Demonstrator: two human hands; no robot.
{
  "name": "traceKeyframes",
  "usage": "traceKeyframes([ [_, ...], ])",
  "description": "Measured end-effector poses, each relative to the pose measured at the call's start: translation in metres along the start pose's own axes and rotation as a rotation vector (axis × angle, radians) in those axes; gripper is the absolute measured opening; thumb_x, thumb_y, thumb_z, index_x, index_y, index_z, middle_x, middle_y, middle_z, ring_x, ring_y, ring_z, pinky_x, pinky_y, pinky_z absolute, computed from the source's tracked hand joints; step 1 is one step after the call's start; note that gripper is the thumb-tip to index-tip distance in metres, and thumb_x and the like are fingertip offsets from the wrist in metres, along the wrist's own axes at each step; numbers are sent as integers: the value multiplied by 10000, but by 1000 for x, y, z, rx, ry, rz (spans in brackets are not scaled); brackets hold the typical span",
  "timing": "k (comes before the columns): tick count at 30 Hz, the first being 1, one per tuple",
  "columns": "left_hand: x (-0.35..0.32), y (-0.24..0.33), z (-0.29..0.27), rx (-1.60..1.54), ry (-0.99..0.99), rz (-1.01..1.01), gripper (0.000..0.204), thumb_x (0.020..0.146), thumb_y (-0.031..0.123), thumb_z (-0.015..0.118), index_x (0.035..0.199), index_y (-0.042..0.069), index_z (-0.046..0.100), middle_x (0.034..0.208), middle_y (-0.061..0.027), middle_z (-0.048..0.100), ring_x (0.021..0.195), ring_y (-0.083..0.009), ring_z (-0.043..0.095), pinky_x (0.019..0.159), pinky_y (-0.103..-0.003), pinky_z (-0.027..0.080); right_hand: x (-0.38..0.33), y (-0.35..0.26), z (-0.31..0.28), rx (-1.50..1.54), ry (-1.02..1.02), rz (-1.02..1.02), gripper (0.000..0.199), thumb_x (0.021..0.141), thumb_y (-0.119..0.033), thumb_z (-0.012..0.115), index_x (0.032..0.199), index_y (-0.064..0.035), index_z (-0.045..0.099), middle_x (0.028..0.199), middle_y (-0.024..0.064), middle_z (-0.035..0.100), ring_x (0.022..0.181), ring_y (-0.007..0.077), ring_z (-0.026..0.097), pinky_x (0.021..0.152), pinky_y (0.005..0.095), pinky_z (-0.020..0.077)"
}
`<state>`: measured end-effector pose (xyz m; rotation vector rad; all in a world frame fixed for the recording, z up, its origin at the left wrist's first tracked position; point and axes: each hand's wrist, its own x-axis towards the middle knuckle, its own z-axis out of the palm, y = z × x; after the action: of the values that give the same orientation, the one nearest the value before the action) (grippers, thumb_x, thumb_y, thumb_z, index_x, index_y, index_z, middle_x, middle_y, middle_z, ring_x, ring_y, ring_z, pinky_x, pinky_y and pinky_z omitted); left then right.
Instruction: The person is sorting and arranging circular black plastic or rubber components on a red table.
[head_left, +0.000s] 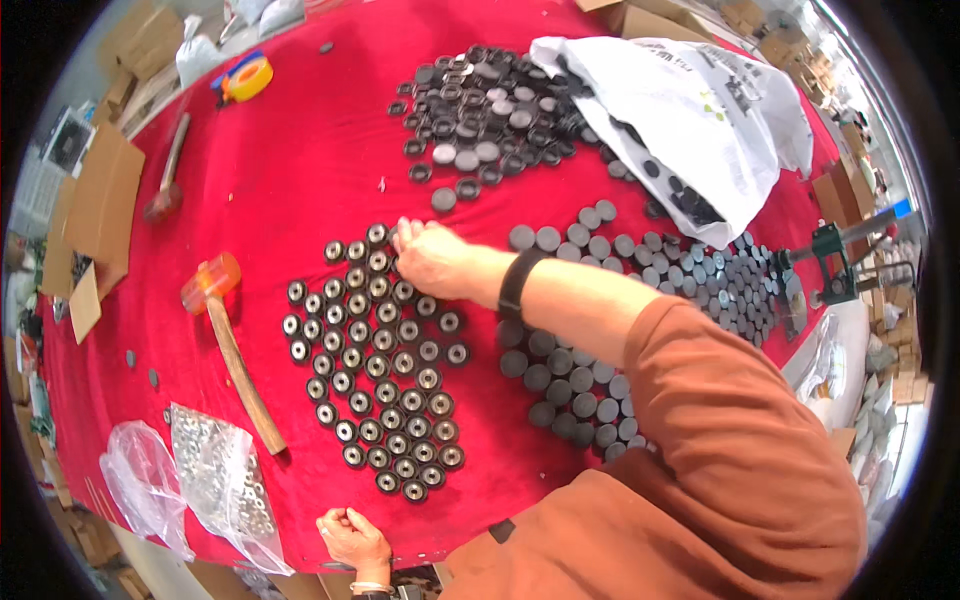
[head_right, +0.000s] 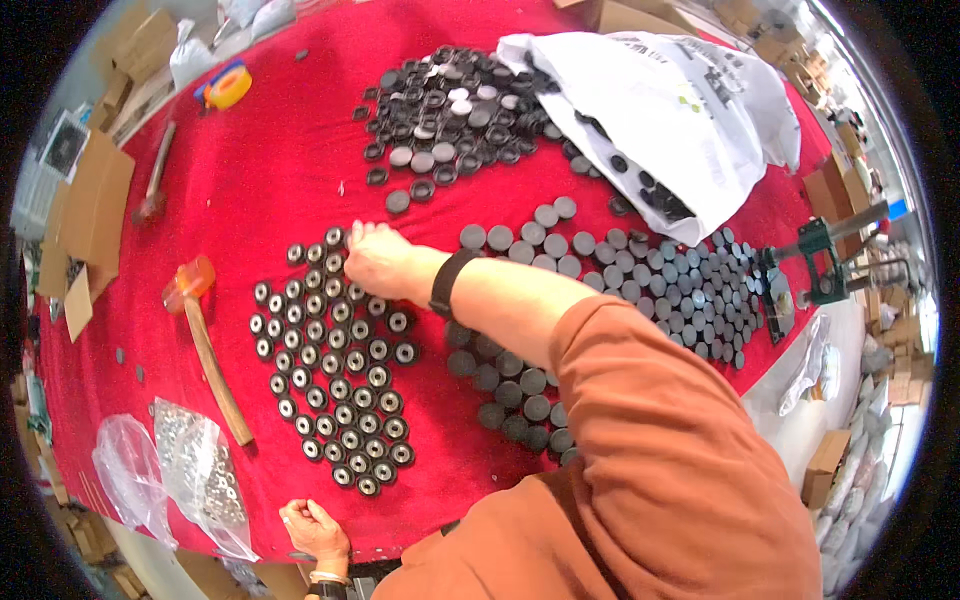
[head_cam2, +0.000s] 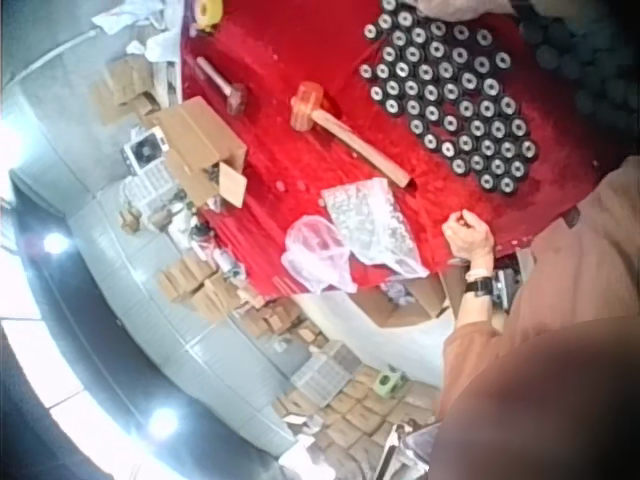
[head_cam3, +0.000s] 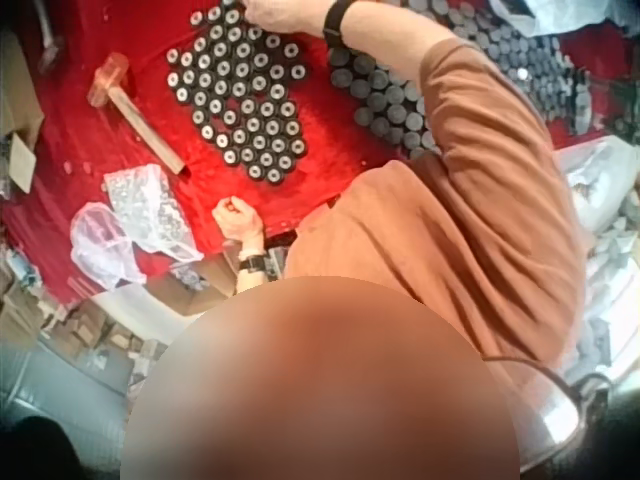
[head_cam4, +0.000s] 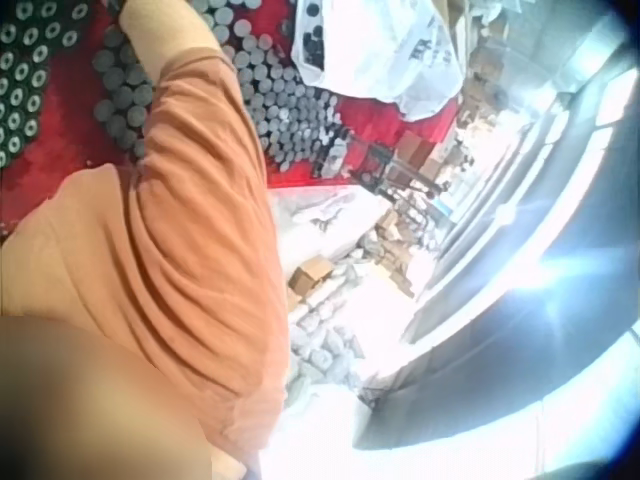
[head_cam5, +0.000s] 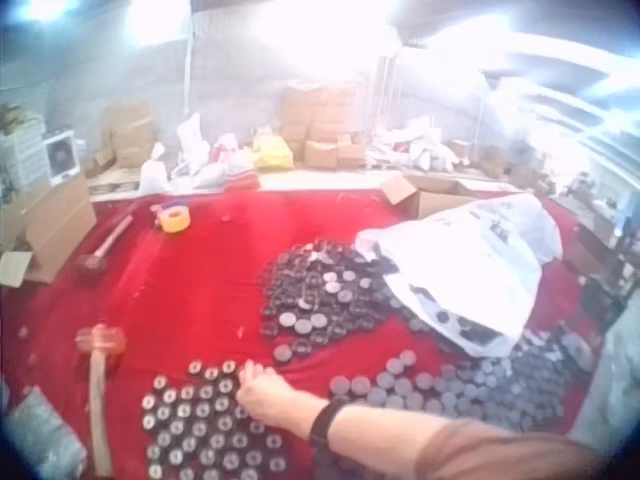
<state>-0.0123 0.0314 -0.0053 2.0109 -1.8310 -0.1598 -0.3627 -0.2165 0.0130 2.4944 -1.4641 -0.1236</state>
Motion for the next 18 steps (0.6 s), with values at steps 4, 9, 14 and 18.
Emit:
traceKeyframes([
  [4, 0, 6, 2, 30, 3, 50, 112, 787, 103, 558, 835, 30, 489, 743, -94, 457, 625, -255, 490, 543, -374, 384, -2, 9, 14, 255, 86, 24, 209, 699, -131, 558, 779, 45, 637, 870, 238, 602, 722, 295, 619, 617, 417, 499],
  [9, 2, 18, -11, 54, -3, 47, 102, 824, 118, 529, 862, 32, 488, 758, -102, 463, 653, -256, 487, 588, -368, 400, -52, 7, -19, 113, -189, -68, 321, 744, -224, 511, 957, -9, 617, 1069, 197, 576, 908, 252, 567, 770, 481, 370],
  [14, 8, 57, -37, 64, -156, -106, 250, 835, 224, 537, 919, -9, 573, 910, -195, 576, 846, -342, 556, 750, -409, 444, -120, 31, -64, 327, -391, 22, 235, 620, -174, 599, 847, -138, 648, 1017, 19, 591, 977, 152, 554, 831, 443, 350],
  [18, 9, 64, -29, 103, -166, -43, 247, 835, 217, 533, 931, -8, 561, 894, -187, 573, 841, -338, 554, 747, -406, 444, -184, 90, -43, 649, 211, 771, 201, 691, -172, 554, 846, -117, 671, 876, 119, 654, 851, 293, 628, 751, 409, 497],
])
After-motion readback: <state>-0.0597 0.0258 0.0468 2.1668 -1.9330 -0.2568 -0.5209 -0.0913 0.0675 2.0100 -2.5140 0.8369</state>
